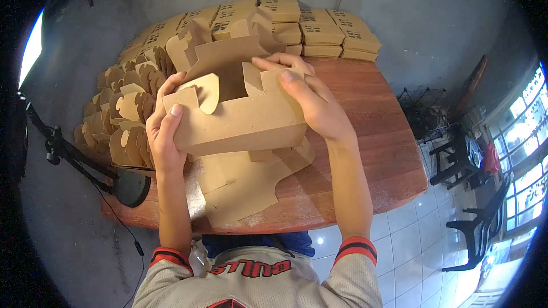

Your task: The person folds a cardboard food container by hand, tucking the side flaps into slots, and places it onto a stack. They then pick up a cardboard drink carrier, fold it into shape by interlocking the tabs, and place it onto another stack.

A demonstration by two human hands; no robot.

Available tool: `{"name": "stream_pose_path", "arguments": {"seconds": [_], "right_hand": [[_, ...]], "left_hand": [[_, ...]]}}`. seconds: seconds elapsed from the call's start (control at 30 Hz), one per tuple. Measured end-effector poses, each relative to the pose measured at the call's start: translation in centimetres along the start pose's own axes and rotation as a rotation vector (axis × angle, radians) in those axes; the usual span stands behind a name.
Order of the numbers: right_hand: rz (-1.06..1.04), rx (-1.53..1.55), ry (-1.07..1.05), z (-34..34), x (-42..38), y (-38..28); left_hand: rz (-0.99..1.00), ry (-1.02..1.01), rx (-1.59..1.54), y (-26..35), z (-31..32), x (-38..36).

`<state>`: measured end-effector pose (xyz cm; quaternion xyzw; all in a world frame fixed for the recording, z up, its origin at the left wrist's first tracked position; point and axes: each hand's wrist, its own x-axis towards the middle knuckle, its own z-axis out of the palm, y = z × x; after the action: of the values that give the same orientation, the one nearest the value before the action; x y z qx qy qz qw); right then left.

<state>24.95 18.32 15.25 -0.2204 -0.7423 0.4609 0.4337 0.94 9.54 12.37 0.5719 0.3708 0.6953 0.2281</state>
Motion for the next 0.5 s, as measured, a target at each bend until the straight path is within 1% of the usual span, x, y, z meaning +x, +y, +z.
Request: {"name": "stream_pose_path", "arguments": {"seconds": [0.03,0.13,0.23,0.33,0.37,0.43,0.5], "right_hand": [[-0.007,0.012,0.011,0.0,0.0,0.2],[-0.011,0.038,0.040,0.2,0.2,0.6],[-0.030,0.107,0.055,0.4,0.3,0.7],[0.107,0.218,-0.001,-0.4,0.3,0.2],[0.119,0.217,-0.014,-0.9,0.5,0.0],[0.144,0.219,-0.045,-1.6,1.0,-0.5],[0.156,0.108,-0.048,-1.6,1.7,-1.0]], "left_hand": [[-0.014,0.012,0.023,-0.2,-0.2,0.0],[-0.047,0.067,-0.048,0.1,0.1,-0.1],[-0.014,0.036,-0.042,0.0,0.1,0.0],[-0.035,-0.013,0.012,-0.3,0.0,-0.1],[0.056,-0.026,0.044,-0.2,0.2,0.0],[0.064,-0.040,0.036,0.0,0.2,0.0],[0.086,-0.083,0.046,0.2,-0.1,0.1]]}}
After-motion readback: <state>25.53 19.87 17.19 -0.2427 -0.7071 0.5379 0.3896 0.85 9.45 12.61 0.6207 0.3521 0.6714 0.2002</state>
